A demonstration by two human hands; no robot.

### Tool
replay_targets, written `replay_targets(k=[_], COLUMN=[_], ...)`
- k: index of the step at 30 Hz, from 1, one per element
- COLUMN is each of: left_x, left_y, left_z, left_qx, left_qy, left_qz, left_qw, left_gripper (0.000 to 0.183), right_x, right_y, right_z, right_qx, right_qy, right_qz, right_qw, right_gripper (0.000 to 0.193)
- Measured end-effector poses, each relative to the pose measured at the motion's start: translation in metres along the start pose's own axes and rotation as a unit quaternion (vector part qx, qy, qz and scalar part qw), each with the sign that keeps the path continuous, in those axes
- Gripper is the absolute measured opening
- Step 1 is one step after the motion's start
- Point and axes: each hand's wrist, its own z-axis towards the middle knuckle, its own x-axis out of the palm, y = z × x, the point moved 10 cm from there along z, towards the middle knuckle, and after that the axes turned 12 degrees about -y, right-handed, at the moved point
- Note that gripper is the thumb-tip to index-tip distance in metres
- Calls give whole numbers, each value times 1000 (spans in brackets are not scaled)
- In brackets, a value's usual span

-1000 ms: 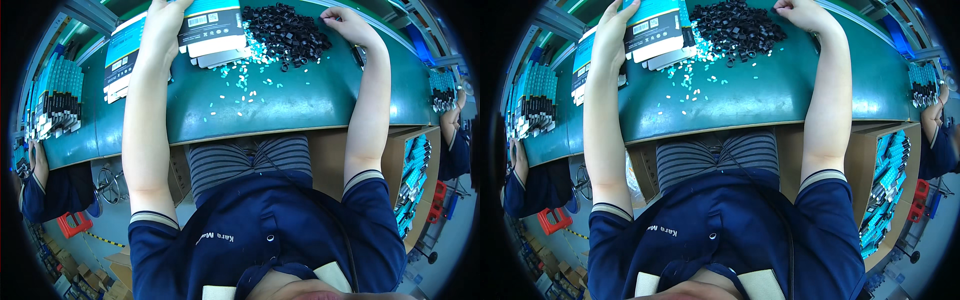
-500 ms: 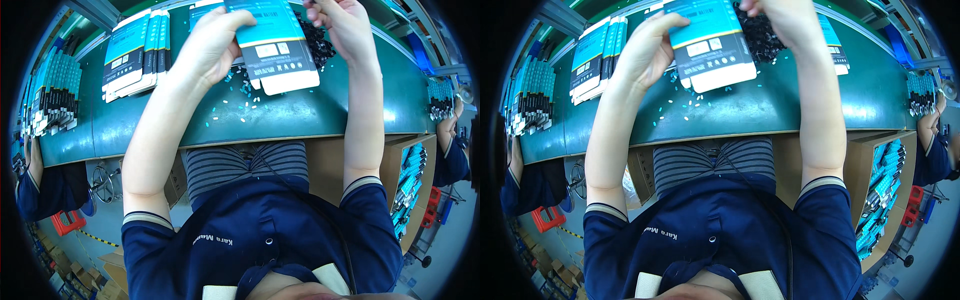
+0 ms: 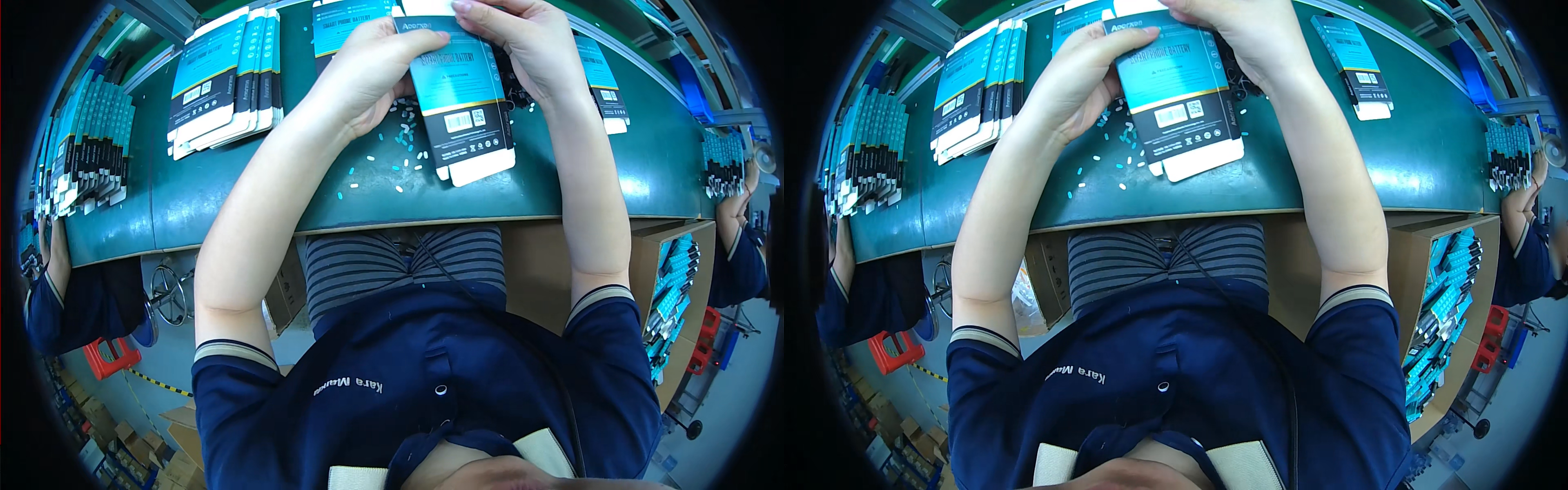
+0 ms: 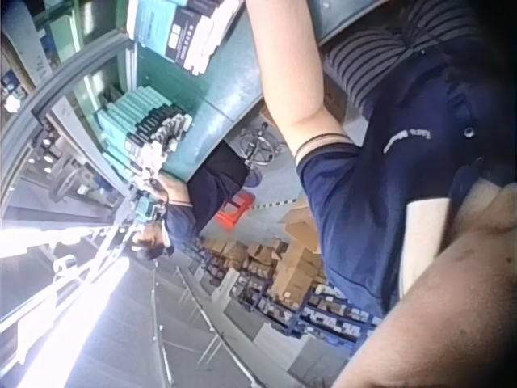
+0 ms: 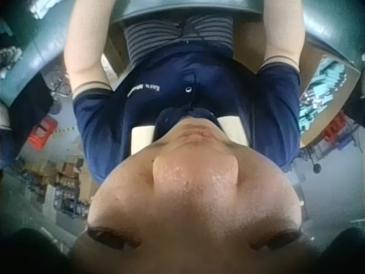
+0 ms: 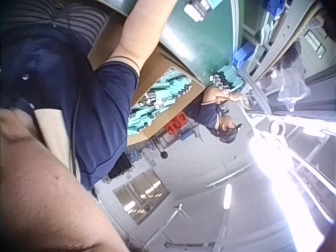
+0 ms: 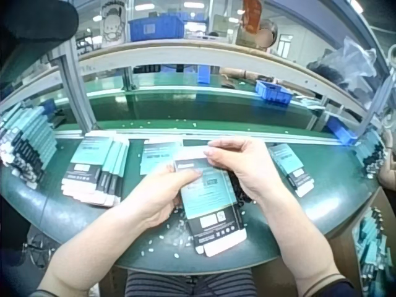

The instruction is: Folding product boxes and inserting plastic components at an assembly line.

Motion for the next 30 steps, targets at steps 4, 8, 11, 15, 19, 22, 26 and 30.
replay_targets(k=[4,8,11,15,19,22,26,30], left_x=[-6,4,3,3,6,6,4,4], left_y=[3,1,-3,-7,-6,-4,-8,-12], left_z=[3,2,2,1,1,2,0,-1], left_qx=[-1,-23,-1,32,29,25,44,60], left_qy=[-25,-4,-12,-18,-15,-18,-31,-35], left_qz=[43,-96,-89,-55,-58,-54,-15,19], left_qw=[999,995,996,998,998,998,998,997], left_gripper=[36,26,28,29,29,28,26,26], right_x=[11,5,5,2,8,10,11,9], right_y=[4,1,0,-2,1,1,3,4], right_z=[-4,-3,-3,-1,-2,-4,-5,-6], right_qx=[-3,-31,-34,-40,-90,-120,-130,-132], right_qy=[54,25,10,-11,-9,-12,-27,-36], right_qz=[82,-52,-41,-50,-74,-113,-117,-96], right_qw=[995,998,999,998,993,986,984,986], right_gripper=[10,12,12,15,20,19,14,8])
